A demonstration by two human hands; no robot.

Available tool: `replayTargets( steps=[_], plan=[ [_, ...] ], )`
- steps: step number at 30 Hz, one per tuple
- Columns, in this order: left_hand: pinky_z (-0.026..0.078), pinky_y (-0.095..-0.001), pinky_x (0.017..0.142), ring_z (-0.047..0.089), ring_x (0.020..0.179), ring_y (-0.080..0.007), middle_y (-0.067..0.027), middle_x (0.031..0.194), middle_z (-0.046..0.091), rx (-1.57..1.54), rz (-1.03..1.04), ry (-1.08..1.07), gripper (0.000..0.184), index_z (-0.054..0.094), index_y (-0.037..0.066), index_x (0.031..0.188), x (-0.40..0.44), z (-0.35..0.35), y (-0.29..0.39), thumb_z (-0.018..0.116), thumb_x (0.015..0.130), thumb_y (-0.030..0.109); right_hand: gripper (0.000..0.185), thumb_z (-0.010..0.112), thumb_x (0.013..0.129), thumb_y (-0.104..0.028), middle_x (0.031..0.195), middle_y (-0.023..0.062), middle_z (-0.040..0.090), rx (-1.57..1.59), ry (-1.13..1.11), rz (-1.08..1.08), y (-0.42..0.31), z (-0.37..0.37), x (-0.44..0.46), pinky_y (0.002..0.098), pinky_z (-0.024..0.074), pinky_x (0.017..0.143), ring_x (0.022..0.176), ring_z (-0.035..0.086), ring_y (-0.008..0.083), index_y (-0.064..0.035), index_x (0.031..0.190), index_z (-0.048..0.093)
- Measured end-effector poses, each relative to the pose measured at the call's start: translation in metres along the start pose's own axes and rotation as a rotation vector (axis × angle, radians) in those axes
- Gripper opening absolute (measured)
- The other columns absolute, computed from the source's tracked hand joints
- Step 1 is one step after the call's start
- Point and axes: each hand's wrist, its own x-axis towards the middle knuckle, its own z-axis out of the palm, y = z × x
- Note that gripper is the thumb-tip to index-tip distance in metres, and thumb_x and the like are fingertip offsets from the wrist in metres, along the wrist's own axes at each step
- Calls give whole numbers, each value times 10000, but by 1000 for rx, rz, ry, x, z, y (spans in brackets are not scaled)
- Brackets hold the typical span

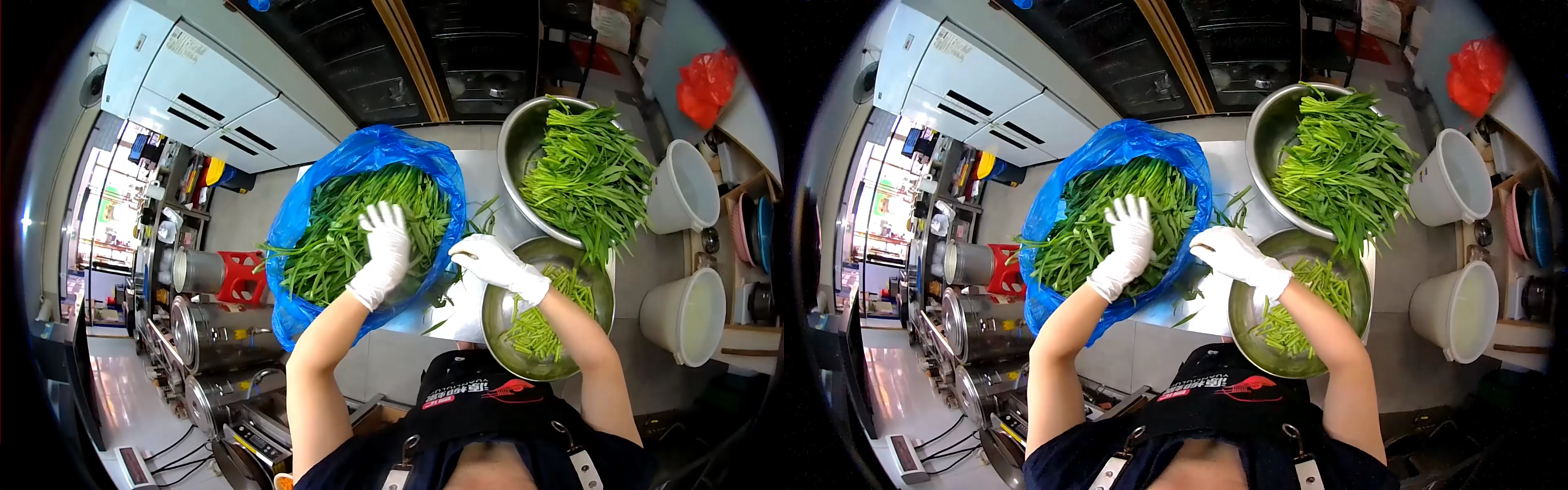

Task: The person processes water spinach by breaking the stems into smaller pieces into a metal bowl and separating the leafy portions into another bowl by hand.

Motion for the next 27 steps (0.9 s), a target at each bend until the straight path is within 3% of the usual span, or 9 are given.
replayTargets(
  steps=[3,4,7,8,13,16,20,24,27],
  plan=[
    [419,-539,989,441,1275,-404,-233,1401,406,-63,-80,-222,1152,249,-39,1444,10,2,-17,853,582,428,237,579,880,-257,914,146,671,-46,-32,106,-3,-15,-17,408,483,767,863,628,322,-53,939,684],
    [503,-467,882,509,1198,-363,-206,1300,474,-114,-107,-275,1067,303,-44,1407,15,-17,-26,841,597,395,234,576,873,-253,871,143,669,-55,-28,112,2,-14,-21,408,481,753,829,628,325,-53,928,683],
    [521,-447,710,636,864,-283,-134,968,568,-236,-99,-185,472,520,-10,1118,28,-3,-41,684,721,186,235,568,869,-253,846,142,669,-19,-14,139,4,-18,-32,403,483,741,813,630,326,-54,925,680],
    [521,-419,667,651,787,-270,-126,924,578,-215,-75,-144,398,545,3,1059,29,1,-42,673,718,164,235,566,868,-253,849,143,670,-7,-1,146,3,-19,-33,403,484,740,814,631,326,-56,924,680],
    [532,-447,777,648,888,-391,-203,1066,612,-410,55,-195,388,603,24,1089,29,-15,-70,631,726,157,238,558,873,-252,867,145,676,16,16,176,-2,-26,-38,402,489,745,828,635,325,-54,926,677],
    [522,-408,828,656,920,-344,-209,953,677,-596,116,-288,452,668,66,1110,37,-45,-104,663,687,226,238,553,883,-249,872,140,679,-27,30,155,-2,-30,-39,405,489,753,832,635,329,-51,926,677],
    [495,-347,877,656,950,-353,-261,1006,662,-943,80,-273,538,627,-28,1164,38,-69,-147,671,676,195,240,551,893,-248,881,141,681,-52,50,122,-2,-33,-36,397,490,754,837,637,325,-52,937,683],
    [529,-303,752,667,765,-182,-167,895,709,-1321,-15,-359,485,602,-70,1190,15,-77,-167,662,740,100,246,553,895,-251,887,143,682,-31,54,141,-13,-39,-29,386,491,751,839,640,317,-53,948,688],
    [493,-309,880,647,948,-198,-151,1063,686,-1353,-37,-352,487,591,-20,1236,-16,-26,-145,691,775,98,247,555,895,-251,889,144,682,20,28,194,-13,-33,-21,379,491,751,842,644,310,-52,963,684]
  ],
)
